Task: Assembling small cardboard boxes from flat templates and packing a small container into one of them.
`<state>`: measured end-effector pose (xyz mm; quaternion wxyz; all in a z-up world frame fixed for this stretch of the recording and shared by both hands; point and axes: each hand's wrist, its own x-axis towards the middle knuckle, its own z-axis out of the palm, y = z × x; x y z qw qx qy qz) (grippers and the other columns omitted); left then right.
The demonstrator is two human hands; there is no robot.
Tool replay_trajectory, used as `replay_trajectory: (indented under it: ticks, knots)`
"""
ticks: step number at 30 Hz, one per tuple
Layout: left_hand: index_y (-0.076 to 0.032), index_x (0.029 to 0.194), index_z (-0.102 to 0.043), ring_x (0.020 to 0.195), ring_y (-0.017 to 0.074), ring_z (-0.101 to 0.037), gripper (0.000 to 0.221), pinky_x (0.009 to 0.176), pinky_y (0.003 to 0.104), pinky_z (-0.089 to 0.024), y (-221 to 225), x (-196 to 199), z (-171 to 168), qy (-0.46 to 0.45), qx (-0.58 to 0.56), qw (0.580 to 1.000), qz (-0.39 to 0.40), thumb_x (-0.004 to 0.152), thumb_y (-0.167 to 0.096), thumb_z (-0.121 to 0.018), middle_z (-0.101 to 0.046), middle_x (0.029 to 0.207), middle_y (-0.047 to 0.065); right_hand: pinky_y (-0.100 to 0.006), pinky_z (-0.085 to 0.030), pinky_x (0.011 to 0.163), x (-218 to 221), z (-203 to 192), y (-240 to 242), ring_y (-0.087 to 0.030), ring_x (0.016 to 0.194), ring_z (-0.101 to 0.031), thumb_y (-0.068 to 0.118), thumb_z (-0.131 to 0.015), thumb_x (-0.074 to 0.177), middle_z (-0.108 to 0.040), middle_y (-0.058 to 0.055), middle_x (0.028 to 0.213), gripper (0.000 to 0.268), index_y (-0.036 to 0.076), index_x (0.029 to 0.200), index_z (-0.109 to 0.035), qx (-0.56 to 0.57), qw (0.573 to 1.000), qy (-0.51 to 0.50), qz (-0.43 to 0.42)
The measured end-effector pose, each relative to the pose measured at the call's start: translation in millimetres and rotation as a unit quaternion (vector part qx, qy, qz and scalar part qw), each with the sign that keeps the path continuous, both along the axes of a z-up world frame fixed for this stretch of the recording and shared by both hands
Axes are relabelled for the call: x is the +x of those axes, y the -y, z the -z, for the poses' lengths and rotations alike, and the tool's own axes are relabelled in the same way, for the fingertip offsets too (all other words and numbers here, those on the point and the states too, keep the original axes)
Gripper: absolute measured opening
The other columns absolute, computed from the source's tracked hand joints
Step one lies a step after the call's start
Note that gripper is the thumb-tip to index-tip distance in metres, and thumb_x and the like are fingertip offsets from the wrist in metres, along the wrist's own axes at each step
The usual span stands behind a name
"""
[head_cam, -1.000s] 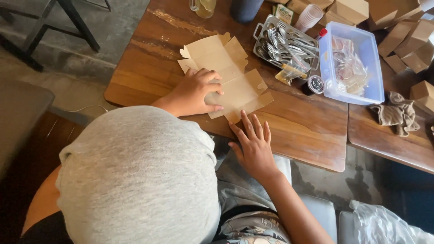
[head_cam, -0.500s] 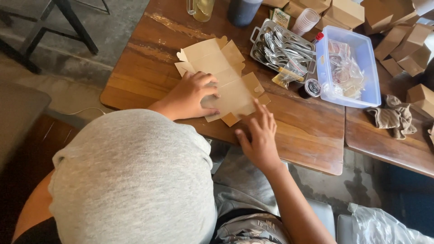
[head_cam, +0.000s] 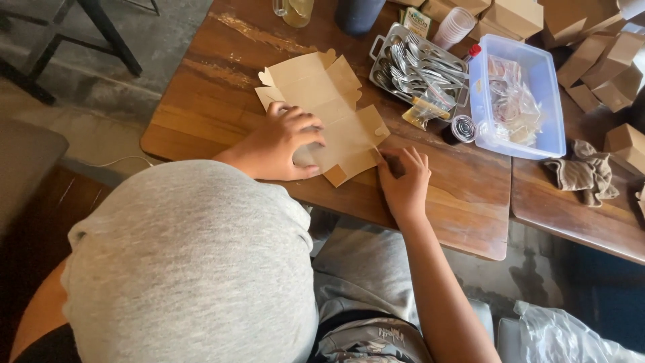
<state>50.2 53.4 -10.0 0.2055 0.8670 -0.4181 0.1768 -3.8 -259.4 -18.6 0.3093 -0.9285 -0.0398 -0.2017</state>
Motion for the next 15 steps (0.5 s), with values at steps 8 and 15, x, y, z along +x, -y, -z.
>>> replay_trajectory:
  ticks: [8, 15]
  knots:
    - [-0.022, 0.112, -0.074, 0.123, 0.0271, -0.064, 0.028, 0.107, 0.057, -0.038, -3, 4, -3, -0.051, -0.025, 0.998, -0.001, 0.090, -0.038, -0.078, -0.069, 0.129, 0.001, -0.037, -0.044, 0.096, -22, 3, -4, -0.020, 0.115, -0.064, 0.023, -0.074, 0.100, -0.072, 0.005, 0.120, 0.021, 0.021, 0.118, -0.084, -0.155, 0.985, 0.053, -0.053]
    - [-0.023, 0.110, -0.075, 0.126, 0.0256, -0.064, 0.045, 0.102, 0.053, -0.043, -3, 8, 8, -0.057, 0.004, 0.998, -0.016, 0.083, -0.057, -0.087, -0.069, 0.129, -0.001, -0.046, -0.044, 0.109, -41, -7, 0, -0.034, 0.140, -0.058, 0.020, -0.062, 0.108, -0.066, -0.012, 0.149, 0.038, 0.006, 0.142, -0.071, -0.165, 0.980, 0.014, -0.108]
